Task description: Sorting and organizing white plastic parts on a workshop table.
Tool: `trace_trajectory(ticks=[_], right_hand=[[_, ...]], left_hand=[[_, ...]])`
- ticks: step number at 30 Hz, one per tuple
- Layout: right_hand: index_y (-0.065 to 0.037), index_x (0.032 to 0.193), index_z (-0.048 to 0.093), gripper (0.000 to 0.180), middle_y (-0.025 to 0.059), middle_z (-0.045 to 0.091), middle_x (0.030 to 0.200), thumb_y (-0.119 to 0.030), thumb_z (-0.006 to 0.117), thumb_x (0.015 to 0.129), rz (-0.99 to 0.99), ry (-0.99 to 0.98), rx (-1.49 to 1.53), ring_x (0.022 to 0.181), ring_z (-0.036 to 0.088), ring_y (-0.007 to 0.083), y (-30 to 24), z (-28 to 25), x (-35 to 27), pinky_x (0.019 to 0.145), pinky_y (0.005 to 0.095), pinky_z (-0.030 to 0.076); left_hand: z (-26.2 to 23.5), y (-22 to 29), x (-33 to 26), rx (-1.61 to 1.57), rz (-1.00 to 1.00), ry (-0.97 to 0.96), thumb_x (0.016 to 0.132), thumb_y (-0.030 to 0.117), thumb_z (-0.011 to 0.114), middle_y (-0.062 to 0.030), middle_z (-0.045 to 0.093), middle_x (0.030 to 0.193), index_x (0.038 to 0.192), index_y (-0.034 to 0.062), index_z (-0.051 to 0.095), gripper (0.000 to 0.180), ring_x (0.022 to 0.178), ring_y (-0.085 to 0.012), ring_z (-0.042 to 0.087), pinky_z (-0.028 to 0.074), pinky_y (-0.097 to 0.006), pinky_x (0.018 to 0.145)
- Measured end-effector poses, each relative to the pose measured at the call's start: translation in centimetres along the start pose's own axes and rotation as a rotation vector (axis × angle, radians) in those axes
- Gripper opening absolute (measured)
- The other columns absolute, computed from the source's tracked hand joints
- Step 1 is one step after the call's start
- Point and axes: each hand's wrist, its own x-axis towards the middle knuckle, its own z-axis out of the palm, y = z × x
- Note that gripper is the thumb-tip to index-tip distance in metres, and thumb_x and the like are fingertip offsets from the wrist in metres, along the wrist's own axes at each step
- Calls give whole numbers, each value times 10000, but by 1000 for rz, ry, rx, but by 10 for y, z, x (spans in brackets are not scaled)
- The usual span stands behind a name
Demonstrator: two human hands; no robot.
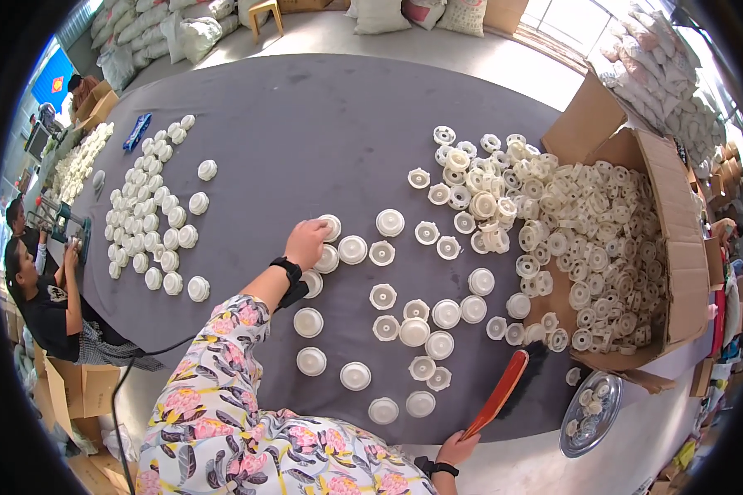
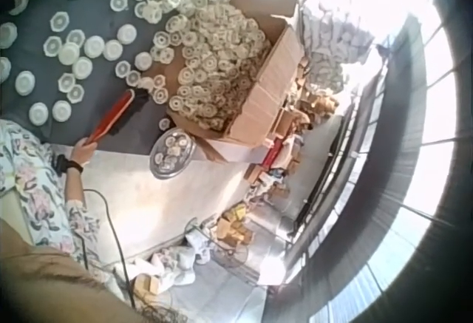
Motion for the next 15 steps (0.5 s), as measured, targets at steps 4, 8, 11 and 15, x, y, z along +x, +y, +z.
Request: trace_trajectory(ticks=[4, 8, 11, 15], right_hand=[[20, 925, 459, 197, 249, 542, 846, -115, 525, 798, -55, 93, -4, 803, 530, 450, 8, 7, 1, 694, 482, 416], [26, 936, 462, 209, 253, 544, 861, -107, 529, 789, -24, 36, 22, 817, 530, 451, 10, 8, 0, 703, 485, 419], [26, 929, 462, 207, 254, 543, 865, -104, 532, 785, -64, 42, -1, 826, 529, 454, 5, 4, 2, 709, 485, 420], [26, 917, 461, 198, 253, 542, 866, -106, 533, 788, -39, 21, -3, 827, 529, 453, 0, 0, 0, 712, 482, 423]], left_hand=[[-17, 14, 18, 153, -22, -292, 762, 225, 614, -88, 581, 1088, 927, 94, 649, 213, 1056, -273, 519, 341, -444, 988], [-21, 61, 7, 143, 218, -354, 767, 323, 642, -144, 414, 1339, 1305, 159, 450, 594, 1263, -275, 382, 218, -507, 1073], [-16, 56, -20, 176, 197, -526, 758, 307, 660, -145, 331, 1403, 1410, 203, 266, 769, 1294, -285, 351, 205, -530, 1074], [-41, 10, -43, 313, 73, -613, 725, 167, 615, -150, 420, 1325, 1400, 227, 293, 750, 1252, -295, 389, 191, -585, 1060]])
